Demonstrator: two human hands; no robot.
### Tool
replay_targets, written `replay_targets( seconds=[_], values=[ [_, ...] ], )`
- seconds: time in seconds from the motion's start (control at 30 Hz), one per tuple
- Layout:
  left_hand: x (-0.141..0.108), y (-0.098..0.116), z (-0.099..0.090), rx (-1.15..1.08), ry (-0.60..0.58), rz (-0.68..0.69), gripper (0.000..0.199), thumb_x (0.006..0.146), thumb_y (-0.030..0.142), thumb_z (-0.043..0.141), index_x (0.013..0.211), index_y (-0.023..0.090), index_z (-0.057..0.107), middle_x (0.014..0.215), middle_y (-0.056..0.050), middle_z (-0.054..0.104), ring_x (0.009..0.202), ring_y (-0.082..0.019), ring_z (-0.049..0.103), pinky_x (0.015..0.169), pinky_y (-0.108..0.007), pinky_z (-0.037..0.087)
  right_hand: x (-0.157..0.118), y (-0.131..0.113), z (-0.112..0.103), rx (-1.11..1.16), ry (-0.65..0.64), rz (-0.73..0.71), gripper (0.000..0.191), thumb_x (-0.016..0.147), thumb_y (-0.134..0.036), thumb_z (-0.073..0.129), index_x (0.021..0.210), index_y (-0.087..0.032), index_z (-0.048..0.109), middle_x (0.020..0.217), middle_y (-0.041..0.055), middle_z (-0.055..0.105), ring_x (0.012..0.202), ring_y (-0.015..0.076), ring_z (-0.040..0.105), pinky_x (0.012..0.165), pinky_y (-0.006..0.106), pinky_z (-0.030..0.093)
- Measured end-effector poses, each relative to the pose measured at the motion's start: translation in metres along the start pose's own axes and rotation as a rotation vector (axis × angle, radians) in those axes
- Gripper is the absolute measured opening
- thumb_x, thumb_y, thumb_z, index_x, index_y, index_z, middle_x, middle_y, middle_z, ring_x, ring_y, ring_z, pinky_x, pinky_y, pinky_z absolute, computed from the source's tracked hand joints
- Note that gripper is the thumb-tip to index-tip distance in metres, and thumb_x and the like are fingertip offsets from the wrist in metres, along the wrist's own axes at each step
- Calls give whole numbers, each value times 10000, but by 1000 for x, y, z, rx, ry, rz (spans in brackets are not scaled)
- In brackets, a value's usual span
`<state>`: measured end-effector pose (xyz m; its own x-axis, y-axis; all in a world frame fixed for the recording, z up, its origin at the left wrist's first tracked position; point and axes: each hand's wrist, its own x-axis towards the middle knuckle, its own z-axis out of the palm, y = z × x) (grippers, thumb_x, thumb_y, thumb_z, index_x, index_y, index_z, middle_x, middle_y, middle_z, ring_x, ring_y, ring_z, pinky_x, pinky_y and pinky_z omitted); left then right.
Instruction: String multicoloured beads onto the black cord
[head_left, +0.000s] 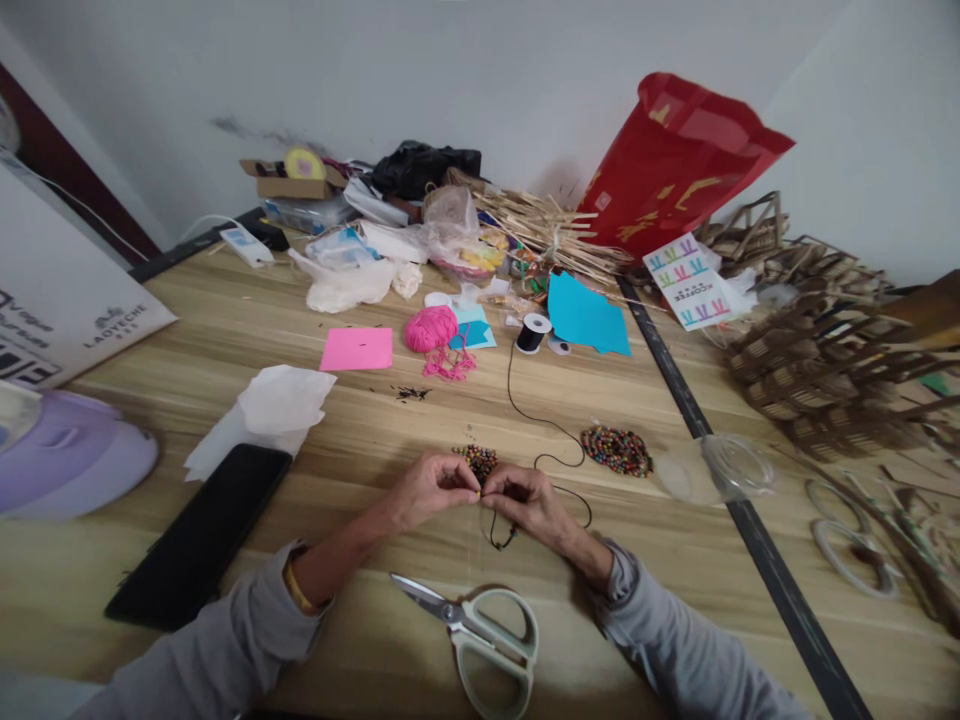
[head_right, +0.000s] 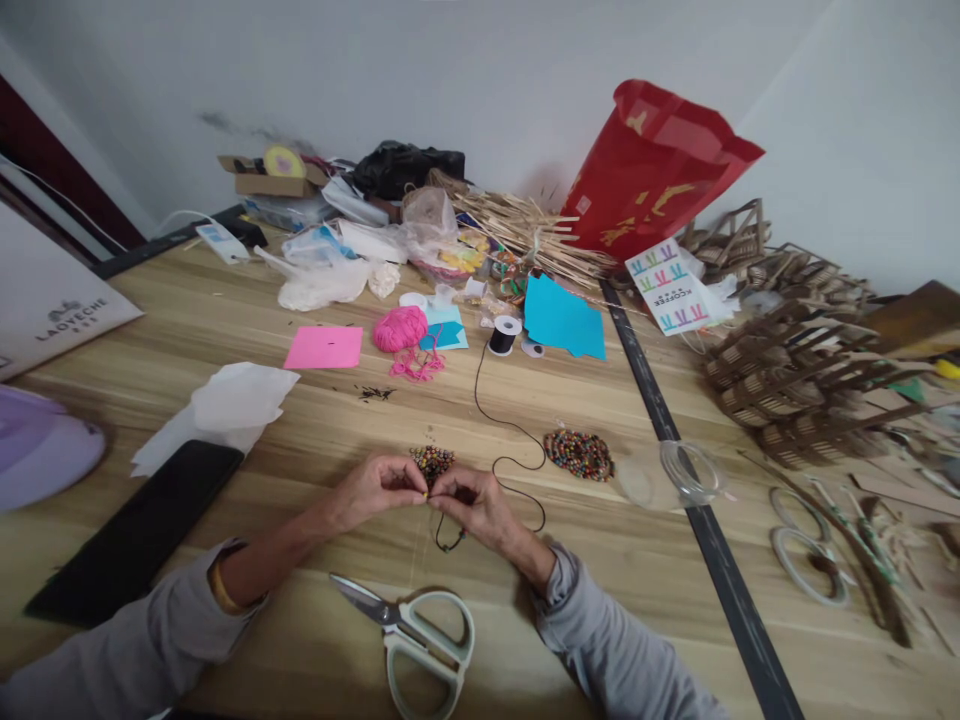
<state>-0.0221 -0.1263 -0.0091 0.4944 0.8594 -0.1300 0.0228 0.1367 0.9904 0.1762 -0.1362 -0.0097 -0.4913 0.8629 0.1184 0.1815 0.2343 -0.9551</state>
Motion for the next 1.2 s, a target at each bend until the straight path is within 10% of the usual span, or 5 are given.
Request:
replay_targets(
  seconds=[1.2],
  values=[
    [-1, 4, 2, -29, -18, -59, 182, 620, 244, 768, 699, 112, 672, 659, -16, 662, 628, -116, 565, 634, -230, 413, -2, 4, 2, 37, 6, 41, 359, 784, -498, 676, 739, -147, 613, 630, -6, 550, 556, 96, 461, 507, 213, 377]
  ],
)
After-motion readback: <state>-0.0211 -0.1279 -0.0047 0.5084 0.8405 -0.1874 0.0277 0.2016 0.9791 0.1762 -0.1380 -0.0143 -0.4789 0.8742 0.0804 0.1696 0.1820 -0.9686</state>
